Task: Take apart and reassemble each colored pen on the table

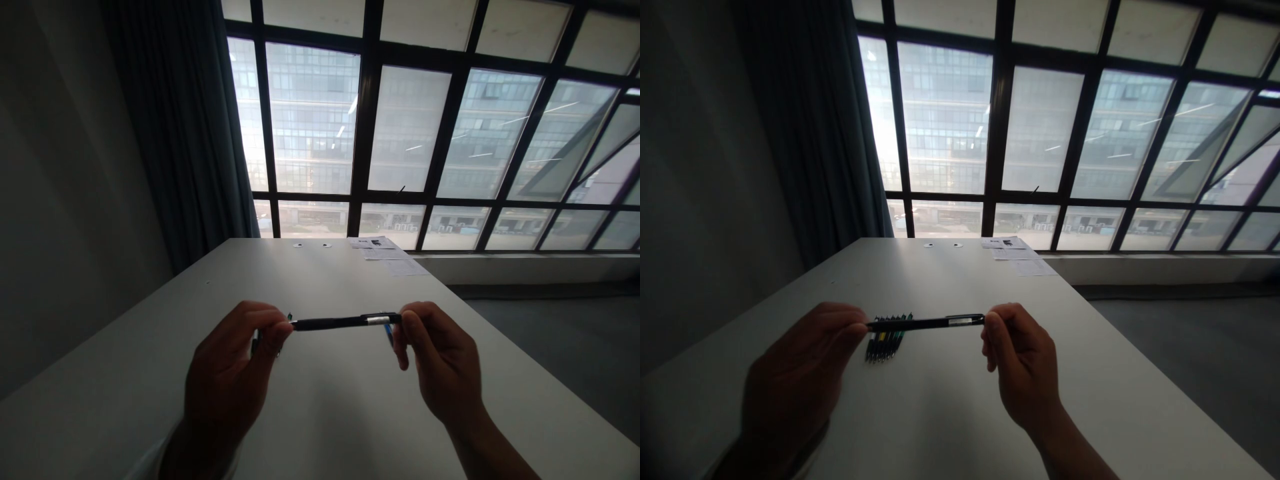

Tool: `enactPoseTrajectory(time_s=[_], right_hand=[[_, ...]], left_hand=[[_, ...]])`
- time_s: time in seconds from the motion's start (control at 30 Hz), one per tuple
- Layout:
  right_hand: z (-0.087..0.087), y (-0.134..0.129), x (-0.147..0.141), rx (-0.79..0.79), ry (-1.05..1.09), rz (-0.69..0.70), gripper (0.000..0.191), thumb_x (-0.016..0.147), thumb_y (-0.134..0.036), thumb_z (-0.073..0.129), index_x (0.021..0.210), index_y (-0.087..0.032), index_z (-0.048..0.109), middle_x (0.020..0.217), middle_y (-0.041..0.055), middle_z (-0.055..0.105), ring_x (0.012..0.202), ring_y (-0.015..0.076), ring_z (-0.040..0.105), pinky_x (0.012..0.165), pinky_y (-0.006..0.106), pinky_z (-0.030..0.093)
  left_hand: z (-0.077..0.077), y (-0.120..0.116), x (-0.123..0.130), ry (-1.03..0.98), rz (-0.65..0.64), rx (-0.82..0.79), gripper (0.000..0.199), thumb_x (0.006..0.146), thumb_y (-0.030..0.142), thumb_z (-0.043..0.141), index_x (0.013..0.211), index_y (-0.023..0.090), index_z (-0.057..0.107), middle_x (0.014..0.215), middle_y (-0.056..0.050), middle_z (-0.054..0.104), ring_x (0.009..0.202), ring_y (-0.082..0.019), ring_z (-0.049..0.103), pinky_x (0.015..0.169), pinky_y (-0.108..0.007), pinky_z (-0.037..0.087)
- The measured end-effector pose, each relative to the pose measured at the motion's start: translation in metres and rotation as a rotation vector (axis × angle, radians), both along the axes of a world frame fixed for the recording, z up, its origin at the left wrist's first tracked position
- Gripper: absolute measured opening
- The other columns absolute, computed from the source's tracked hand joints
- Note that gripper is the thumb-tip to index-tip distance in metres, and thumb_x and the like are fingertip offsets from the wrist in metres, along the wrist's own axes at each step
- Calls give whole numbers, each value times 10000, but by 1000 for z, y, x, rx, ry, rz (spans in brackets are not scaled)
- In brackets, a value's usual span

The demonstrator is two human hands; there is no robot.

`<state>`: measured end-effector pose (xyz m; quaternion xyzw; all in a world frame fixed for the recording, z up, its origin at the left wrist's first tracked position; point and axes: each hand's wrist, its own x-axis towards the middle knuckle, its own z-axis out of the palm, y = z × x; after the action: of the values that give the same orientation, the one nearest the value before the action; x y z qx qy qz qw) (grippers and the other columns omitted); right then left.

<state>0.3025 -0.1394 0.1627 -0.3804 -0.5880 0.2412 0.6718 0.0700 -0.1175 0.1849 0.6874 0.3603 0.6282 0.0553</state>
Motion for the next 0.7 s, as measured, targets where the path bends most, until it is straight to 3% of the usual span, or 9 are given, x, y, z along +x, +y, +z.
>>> enactPoseTrajectory(time_s=[0.37,0.7], right_hand=[[-2,1,0,-33,-95,-12,343,991,-374,514,699,-194,521,579,-38,446,487,94,388,436,224,301],[-4,3,1,-35,-99,-35,418,993,-414,497,638,-198,461,559,-41,398,489,97,355,446,235,285]], left_hand=[[0,1,1,14,-24,-20,189,908,235,604,726,206,645,737,1,642,673,-146,583,620,-256,429],[1,3,-4,85,-65,-14,230,926,259,573,711,203,634,703,3,630,624,-133,574,566,-241,418]])
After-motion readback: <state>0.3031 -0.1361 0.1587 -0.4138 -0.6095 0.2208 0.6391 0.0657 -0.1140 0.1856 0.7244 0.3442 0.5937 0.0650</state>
